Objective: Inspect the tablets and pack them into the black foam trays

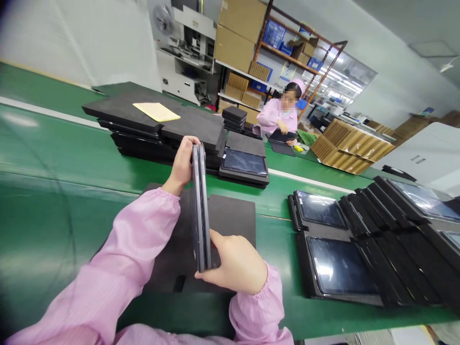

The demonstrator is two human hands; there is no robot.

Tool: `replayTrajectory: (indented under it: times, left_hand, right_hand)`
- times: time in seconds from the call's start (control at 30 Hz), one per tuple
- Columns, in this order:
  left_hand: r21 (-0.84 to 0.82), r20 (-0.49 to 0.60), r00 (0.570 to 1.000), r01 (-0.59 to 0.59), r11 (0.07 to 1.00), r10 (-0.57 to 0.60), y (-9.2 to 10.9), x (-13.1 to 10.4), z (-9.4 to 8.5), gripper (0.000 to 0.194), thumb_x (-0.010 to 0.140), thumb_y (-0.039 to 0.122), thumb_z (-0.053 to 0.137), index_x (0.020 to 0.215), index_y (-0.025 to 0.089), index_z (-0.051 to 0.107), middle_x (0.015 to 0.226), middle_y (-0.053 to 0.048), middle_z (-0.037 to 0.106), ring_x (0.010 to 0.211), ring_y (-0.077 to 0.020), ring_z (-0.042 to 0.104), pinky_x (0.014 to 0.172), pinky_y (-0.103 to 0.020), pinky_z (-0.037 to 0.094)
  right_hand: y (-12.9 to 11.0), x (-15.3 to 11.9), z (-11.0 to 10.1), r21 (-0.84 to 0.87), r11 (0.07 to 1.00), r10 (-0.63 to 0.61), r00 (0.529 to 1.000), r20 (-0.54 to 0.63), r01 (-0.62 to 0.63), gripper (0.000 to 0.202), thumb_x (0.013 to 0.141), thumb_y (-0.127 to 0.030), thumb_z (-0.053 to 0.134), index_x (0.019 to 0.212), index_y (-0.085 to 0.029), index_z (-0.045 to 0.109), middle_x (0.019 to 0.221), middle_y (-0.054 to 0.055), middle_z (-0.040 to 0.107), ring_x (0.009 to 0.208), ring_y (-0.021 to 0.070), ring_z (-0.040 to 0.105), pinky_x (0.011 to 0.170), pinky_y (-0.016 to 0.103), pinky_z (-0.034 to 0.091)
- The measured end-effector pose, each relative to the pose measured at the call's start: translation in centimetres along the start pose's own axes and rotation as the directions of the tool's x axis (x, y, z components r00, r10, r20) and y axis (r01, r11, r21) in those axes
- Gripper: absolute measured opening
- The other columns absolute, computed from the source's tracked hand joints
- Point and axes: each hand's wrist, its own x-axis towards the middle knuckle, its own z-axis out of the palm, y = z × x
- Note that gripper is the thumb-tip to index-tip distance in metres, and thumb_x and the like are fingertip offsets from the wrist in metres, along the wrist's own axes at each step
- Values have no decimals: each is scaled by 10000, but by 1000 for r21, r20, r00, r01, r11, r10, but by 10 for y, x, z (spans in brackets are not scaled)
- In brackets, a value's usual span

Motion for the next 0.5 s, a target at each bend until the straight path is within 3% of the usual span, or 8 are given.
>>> replayTrajectory:
  times: [0.23, 0.5]
  left_hand:
    - [77, -23, 997, -72, 994, 74, 0, 2, 8, 644, 851, 798, 406, 707, 210, 626, 730, -51, 667, 774, -211, 651, 797, -332, 528]
    - [23, -72, 989, -125, 992, 127, -4, 0, 9, 686, 821, 856, 436, 677, 220, 650, 647, -24, 602, 664, -184, 618, 662, -318, 521]
  right_hand:
    - [11, 0, -7, 88, 996, -3, 998, 59, -2, 360, 654, -133, 889, 915, -233, 661, 777, -37, 784, 690, 234, 768, 603, 271, 507]
    - [11, 1, -9, 60, 998, -20, 995, 94, 14, 424, 662, -169, 904, 1019, -213, 680, 807, -18, 800, 716, 266, 784, 601, 286, 510]
